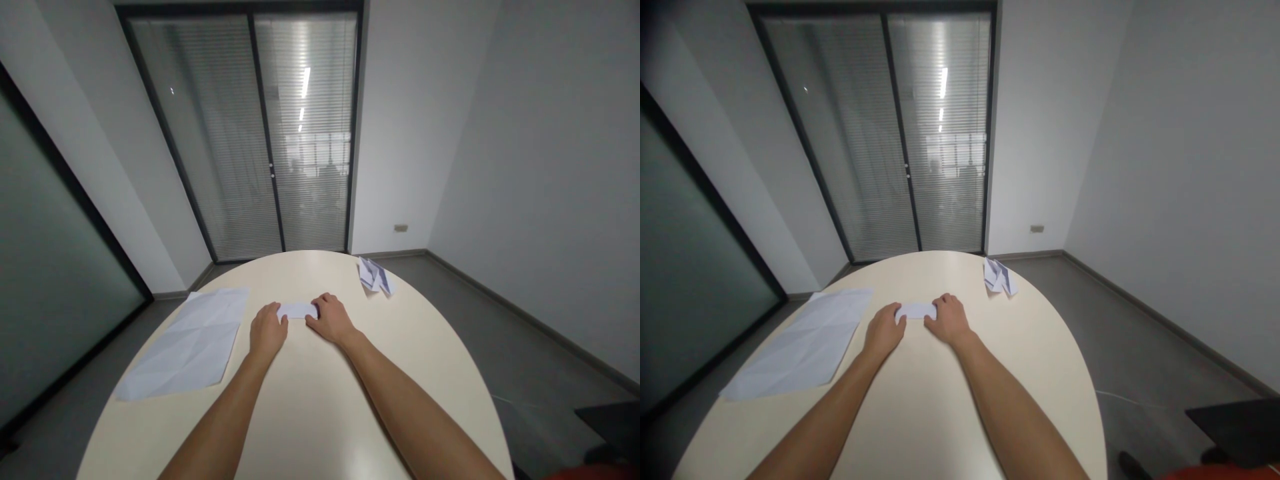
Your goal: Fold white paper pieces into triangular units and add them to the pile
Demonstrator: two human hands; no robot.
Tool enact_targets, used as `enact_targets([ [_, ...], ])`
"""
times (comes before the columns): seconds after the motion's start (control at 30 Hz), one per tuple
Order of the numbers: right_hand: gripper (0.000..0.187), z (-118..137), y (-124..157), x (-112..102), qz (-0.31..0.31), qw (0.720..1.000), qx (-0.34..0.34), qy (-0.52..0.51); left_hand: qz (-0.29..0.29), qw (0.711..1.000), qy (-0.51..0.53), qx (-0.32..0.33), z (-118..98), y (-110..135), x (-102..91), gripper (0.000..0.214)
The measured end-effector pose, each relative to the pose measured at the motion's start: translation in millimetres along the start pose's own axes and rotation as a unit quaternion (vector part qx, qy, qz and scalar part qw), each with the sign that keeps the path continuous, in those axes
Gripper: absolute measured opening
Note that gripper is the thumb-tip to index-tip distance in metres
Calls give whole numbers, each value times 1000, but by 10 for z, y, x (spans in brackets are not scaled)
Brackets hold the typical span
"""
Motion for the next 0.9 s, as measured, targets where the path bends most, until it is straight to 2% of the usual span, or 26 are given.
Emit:
enact_targets([
  [0.4,43,-78,-15,36,-21,998,-13,-55,-22,999,3,-44,54,-16,-51,35],
  [0.63,44,-63,-15,-2,-31,995,-23,-93,-43,998,31,-40,48,-7,-38,62],
  [0.9,32,-55,0,-115,-70,993,1,-100,-29,999,7,-31,70,-22,23,68],
])
Point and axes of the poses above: each hand's wrist, its own y-axis away from the middle knuckle, its own x-axis out of the palm, z = x × y, the point moved 5 cm from there along -y, towards the middle knuckle, and after that the axes turned 11 degrees about -x, right-handed, at the moved point
